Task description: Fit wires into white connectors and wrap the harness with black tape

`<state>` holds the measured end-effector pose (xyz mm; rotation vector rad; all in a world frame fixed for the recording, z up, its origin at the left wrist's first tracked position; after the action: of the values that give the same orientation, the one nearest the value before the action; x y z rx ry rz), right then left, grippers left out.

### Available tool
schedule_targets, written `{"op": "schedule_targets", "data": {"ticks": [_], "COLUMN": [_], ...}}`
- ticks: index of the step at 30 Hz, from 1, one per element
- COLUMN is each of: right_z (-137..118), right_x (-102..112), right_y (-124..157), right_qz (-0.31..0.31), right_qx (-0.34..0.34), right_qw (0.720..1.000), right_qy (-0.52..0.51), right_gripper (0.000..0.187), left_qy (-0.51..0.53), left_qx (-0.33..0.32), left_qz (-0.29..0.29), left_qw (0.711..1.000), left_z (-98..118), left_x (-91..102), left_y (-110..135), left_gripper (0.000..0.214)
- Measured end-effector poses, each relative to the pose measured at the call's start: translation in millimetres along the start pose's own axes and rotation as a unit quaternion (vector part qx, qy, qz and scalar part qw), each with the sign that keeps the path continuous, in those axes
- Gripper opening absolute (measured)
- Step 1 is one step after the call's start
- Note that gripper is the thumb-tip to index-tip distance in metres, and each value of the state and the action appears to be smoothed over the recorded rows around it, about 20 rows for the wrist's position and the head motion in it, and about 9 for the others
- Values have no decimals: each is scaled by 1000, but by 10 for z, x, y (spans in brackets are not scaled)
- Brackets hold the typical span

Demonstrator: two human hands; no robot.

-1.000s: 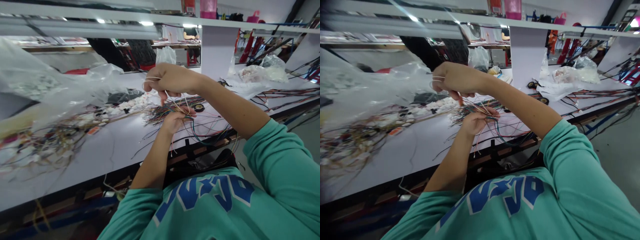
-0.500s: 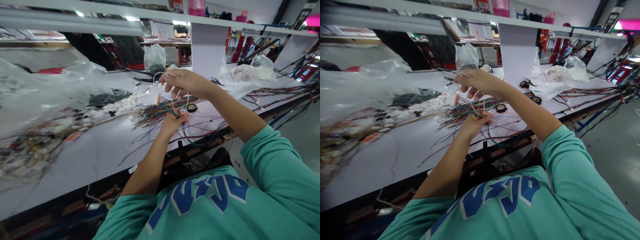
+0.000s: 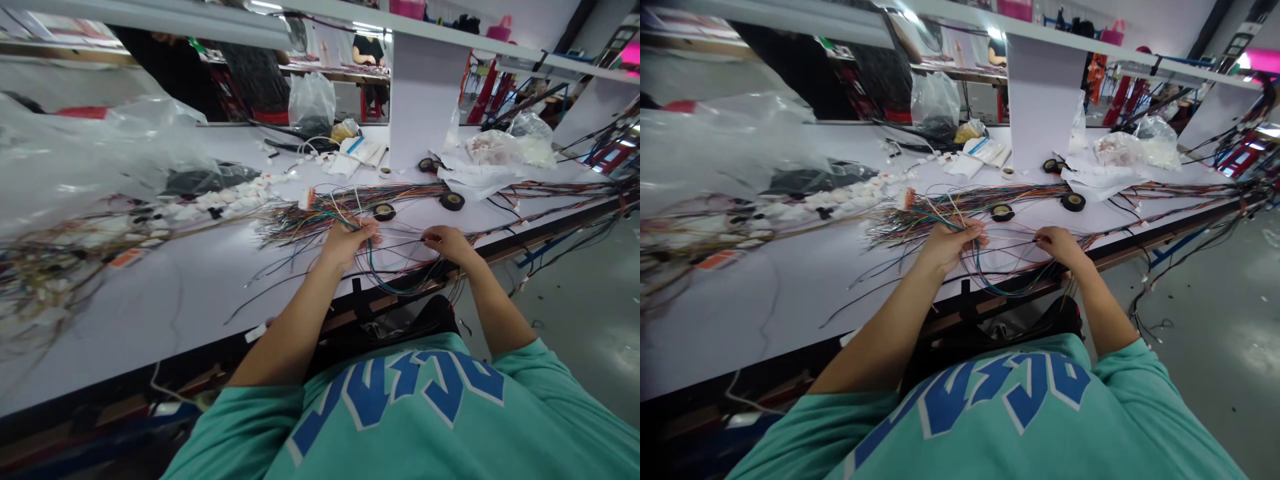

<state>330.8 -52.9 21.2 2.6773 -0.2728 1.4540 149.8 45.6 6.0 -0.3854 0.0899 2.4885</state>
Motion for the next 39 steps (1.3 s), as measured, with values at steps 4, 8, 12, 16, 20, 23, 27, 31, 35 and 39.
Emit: {"op": "schedule_targets", "data": {"ticks": [4, 8, 12, 16, 20, 23, 27, 31, 35, 39], "right_z": [79, 86, 76, 26, -149, -262, -303, -576, -1112, -1432], "right_x": [-125, -181, -170, -87, 75, 167, 111, 125, 106, 58], "right_y": [5, -4, 26, 105, 220, 259, 134, 34, 34, -12], "right_qz": [28, 62, 108, 110, 114, 123, 75, 88, 80, 74], "right_qx": [-22, -28, -19, -14, 7, 35, 45, 99, 189, 230], "right_qw": [998, 995, 989, 990, 992, 990, 996, 991, 971, 950], "right_qy": [-52, -75, -95, -84, -56, -66, -1, 1, -126, -199], "right_gripper": [11, 11, 4, 4, 10, 16, 17, 23, 33, 21], "left_qy": [6, 13, 7, -3, -14, -37, -72, -151, -235, -279], "left_qx": [10, 35, 49, 28, 5, -23, -36, -32, -27, -21], "left_qz": [-2, -7, -3, 5, 5, -4, -16, -24, -20, -54], "left_qw": [1000, 999, 999, 1000, 1000, 999, 997, 988, 971, 959], "left_z": [-46, -91, -121, -121, -89, 0, 85, 107, 100, 75], "left_x": [-20, -31, -22, -17, -27, -38, -54, -102, -144, -155], "left_y": [7, 14, 7, -8, -1, 23, 54, 63, 66, 77], "left_gripper": [34, 32, 29, 29, 26, 22, 15, 10, 11, 12]}}
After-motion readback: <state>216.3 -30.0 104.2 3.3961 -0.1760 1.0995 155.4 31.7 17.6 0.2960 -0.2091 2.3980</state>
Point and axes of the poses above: each hand's wrist, its own y-axis away from the middle knuckle, its own x-axis out of the back of the hand, z = x × y, the point moved 8 cm from there along -y, towards the middle knuckle, and after that the axes turned 6 degrees about -z, right-handed, at the moved point
